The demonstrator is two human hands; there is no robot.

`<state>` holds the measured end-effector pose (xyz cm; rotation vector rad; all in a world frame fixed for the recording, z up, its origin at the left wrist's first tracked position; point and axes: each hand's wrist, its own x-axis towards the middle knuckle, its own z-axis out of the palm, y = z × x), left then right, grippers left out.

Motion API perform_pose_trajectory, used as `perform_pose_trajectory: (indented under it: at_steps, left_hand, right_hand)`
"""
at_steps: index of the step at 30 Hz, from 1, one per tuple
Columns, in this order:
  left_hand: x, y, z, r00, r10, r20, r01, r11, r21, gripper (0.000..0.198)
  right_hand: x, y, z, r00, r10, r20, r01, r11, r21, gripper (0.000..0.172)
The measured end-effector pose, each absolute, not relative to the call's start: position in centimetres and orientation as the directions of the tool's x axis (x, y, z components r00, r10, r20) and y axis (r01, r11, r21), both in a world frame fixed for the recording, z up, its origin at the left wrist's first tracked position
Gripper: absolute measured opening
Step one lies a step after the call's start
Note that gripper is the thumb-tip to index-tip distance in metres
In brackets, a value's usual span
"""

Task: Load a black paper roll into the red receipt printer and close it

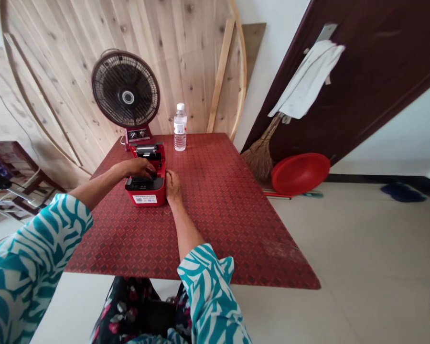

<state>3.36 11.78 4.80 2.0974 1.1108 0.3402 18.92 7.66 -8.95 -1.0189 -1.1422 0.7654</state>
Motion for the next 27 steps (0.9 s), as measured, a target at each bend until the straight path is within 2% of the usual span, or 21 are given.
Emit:
perform_pose_trajectory:
  at_steps: [5, 8, 12, 16, 19, 21, 23, 25, 27]
  left_hand:
    - [4.0, 11.3, 4.6, 0.578, 0.807, -0.12, 0.703, -0.418, 0.575, 0.027]
    - [3.9, 10.9, 4.8, 0.567, 0.816, -0.11, 0.704, -0.411, 0.579, 0.027]
    - [3.3, 10.7, 4.7, 0.509, 0.861, 0.005, 0.718, -0.427, 0.549, 0.026]
    - [2.5, 9.8, 4.4, 0.538, 0.828, 0.158, 0.703, -0.544, 0.458, 0.025]
    - [2.0, 8.6, 4.5, 0.552, 0.798, 0.242, 0.675, -0.598, 0.433, 0.027]
    - [1.4, 7.7, 4.7, 0.543, 0.783, 0.304, 0.636, -0.619, 0.461, 0.026]
    - [0.2, 7.0, 4.8, 0.468, 0.782, 0.412, 0.559, -0.623, 0.547, 0.027]
    - [-1.7, 6.3, 4.4, 0.321, 0.791, 0.521, 0.405, -0.611, 0.68, 0.034]
    - [-4.1, 5.6, 3.6, 0.173, 0.81, 0.56, 0.196, -0.585, 0.787, 0.046]
  right_hand:
    - [18.9, 7.6, -8.9, 0.245, 0.902, 0.357, 0.012, 0.365, -0.931, 0.035]
    - [18.9, 7.5, -8.7, 0.246, 0.905, 0.347, 0.029, 0.351, -0.936, 0.035]
    - [19.0, 7.5, -8.6, 0.239, 0.908, 0.344, 0.031, 0.347, -0.937, 0.036]
    - [19.1, 7.6, -8.6, 0.233, 0.908, 0.347, 0.035, 0.349, -0.937, 0.036]
    - [19.1, 7.5, -8.5, 0.235, 0.913, 0.335, 0.032, 0.337, -0.941, 0.035]
    - [19.1, 7.3, -8.4, 0.23, 0.916, 0.328, 0.036, 0.329, -0.944, 0.034]
    - [19.1, 7.1, -8.3, 0.224, 0.919, 0.325, 0.044, 0.323, -0.945, 0.034]
    - [19.1, 6.9, -8.1, 0.219, 0.92, 0.324, 0.052, 0.32, -0.946, 0.035]
    - [19.2, 6.8, -8.0, 0.214, 0.922, 0.324, 0.052, 0.321, -0.946, 0.036]
